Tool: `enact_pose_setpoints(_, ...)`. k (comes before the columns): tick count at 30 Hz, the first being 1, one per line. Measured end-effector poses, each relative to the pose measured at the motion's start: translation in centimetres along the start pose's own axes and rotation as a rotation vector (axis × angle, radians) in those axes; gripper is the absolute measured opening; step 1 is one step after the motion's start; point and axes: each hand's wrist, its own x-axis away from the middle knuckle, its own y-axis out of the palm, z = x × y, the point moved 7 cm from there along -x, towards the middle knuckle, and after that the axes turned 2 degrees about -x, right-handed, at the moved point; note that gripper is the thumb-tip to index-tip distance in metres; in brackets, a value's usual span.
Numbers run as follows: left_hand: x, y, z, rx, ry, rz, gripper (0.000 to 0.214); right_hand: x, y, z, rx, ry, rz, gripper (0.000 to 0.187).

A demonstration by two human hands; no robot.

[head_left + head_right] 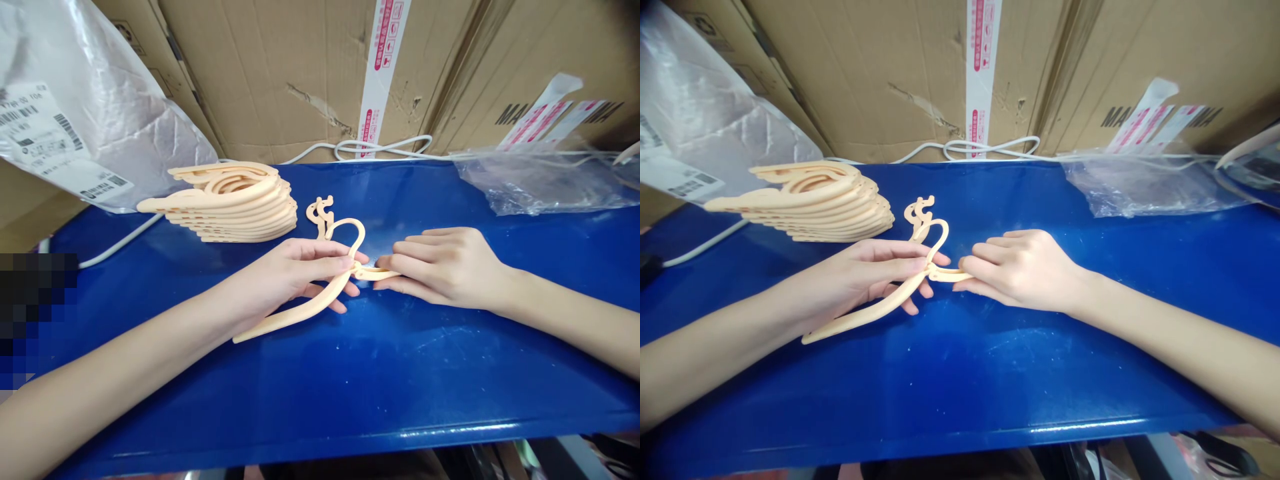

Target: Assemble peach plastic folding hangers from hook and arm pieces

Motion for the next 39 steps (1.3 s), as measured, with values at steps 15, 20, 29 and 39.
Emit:
enact_pose_setpoints(15, 0.0, -0.1, 0.1, 0.019, 0.004, 0.02, 0.014, 0.2, 0.9, 0.0, -0.253, 0.119, -0.125, 0.04)
enact_pose_setpoints(20, 0.0, 0.1, 0.3, -0.004, 0.007, 0.019, 0.016, 0.2, 1.0, 0.2, -0.315, 0.189, -0.157, 0.041)
enact_pose_setpoints(29, -0.4, 0.3, 0.4, -0.191, 0.08, 0.029, 0.028, 0.1, 0.8, -0.2, -0.214, 0.175, -0.127, 0.045)
enact_pose_setpoints(39, -0.7, 0.0, 0.5, -0.285, 0.123, 0.02, 0.032, 0.1, 1.1, 0.1, -0.232, 0.231, -0.158, 0.049)
